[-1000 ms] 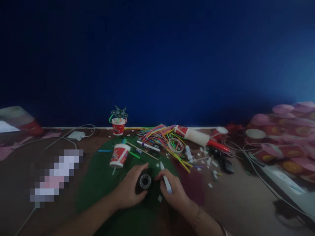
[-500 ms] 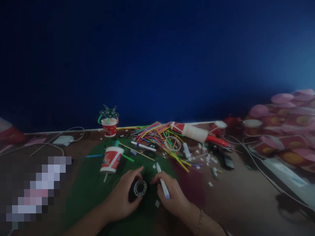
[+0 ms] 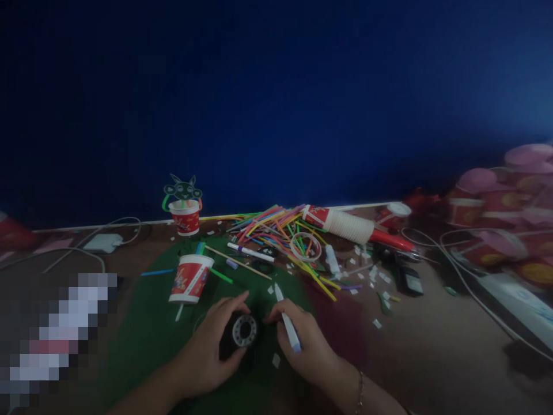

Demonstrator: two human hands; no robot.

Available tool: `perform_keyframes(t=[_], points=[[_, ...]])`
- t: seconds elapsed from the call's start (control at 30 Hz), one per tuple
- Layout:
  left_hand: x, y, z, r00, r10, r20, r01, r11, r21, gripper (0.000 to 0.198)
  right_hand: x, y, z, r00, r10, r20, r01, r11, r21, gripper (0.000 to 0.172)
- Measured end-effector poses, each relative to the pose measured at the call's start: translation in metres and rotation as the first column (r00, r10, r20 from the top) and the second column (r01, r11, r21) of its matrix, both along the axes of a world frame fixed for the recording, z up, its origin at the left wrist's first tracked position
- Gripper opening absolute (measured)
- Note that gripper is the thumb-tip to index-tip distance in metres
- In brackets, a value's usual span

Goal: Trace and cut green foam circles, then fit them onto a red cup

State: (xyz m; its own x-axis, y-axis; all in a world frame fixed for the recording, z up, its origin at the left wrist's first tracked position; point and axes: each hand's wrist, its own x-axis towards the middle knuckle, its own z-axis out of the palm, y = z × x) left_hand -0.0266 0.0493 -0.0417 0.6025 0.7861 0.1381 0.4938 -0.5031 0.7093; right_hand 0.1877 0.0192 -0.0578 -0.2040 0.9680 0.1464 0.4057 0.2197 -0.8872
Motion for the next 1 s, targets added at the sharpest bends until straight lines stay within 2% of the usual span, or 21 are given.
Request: perform_keyframes(t=[0.83, 1.0], points=[[0.0010, -0.0012, -0.0002, 1.000, 0.016, 0.014, -0.016, 1.000, -0.005, 0.081, -0.0010, 0.0004, 0.0015, 1.000, 0.000, -0.024, 0.000, 1.000, 0.009, 0.018], [0.0004, 0.0000, -0.0012, 1.000, 0.004, 0.021, -0.004, 1.000, -0.003, 0.081, -0.0019, 0.0003, 0.0004, 1.000, -0.004, -0.030, 0.004, 1.000, -0.004, 0.011]])
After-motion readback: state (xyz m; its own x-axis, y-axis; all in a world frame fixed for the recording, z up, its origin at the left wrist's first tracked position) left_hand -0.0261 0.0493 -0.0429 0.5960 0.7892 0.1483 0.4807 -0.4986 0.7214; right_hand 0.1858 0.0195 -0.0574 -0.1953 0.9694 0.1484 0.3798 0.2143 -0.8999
